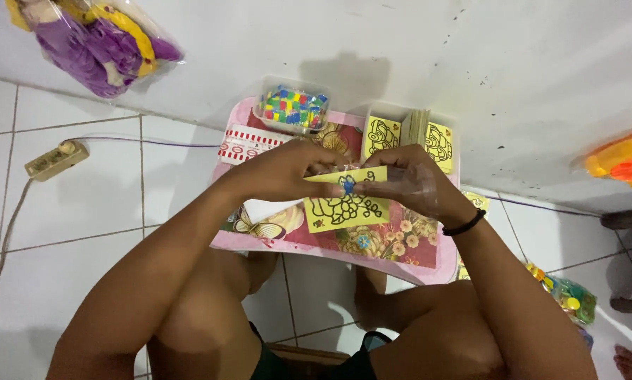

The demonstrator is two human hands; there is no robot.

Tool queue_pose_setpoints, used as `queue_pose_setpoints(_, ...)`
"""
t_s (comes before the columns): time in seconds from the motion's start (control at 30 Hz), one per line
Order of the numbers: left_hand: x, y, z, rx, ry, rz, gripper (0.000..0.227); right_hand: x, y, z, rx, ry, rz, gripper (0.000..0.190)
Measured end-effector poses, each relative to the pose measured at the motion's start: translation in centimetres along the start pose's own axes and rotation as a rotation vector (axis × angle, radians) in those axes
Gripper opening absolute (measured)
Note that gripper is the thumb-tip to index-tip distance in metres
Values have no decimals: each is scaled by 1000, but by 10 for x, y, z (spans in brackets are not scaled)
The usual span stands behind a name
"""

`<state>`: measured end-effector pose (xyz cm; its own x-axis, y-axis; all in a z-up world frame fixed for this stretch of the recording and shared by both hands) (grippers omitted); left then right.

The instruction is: The person places a sticker sheet and a small bag of colored items into a clear plastic bag and then places it on the floor.

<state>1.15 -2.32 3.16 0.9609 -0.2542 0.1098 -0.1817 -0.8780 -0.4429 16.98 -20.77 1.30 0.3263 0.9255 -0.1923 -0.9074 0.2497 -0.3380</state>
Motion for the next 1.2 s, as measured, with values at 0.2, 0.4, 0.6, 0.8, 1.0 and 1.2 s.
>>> queue_pose_setpoints(0.2,4,3,4,88,-44,-91,42,3,-2,6,-77,61,-145,19)
queue_pose_setpoints(0.4,-13,-27,33,253,-20,-465,34,20,-46,-44,100,47,-435,9)
queue_pose_setpoints(0.6,-20,-35,26,154,18,-602,15,31,-59,-91,-737,323,-153,15)
queue_pose_setpoints(0.8,-15,-29,30,247,16,-555,18,54,-39,-121,-850,374,-2,21)
queue_pose_setpoints(1.0,-9,-30,31,214,47,-576,17,74,12,-117,-1026,383,-21,55)
queue_pose_setpoints(1.2,-6,-28,41,227,41,-566,17,87,40,-108,-1267,401,-57,50)
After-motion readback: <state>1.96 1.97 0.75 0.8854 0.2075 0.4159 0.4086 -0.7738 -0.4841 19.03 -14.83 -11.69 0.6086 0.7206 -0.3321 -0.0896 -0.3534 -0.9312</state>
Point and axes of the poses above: each hand's wrist, its own x-axis towards the middle knuckle, its own y-axis out of the palm, z = x × y, the point moved 2 cm from there along x, towards the middle knuckle, and after that the axes turned 12 degrees about y, right-handed, at the moved point
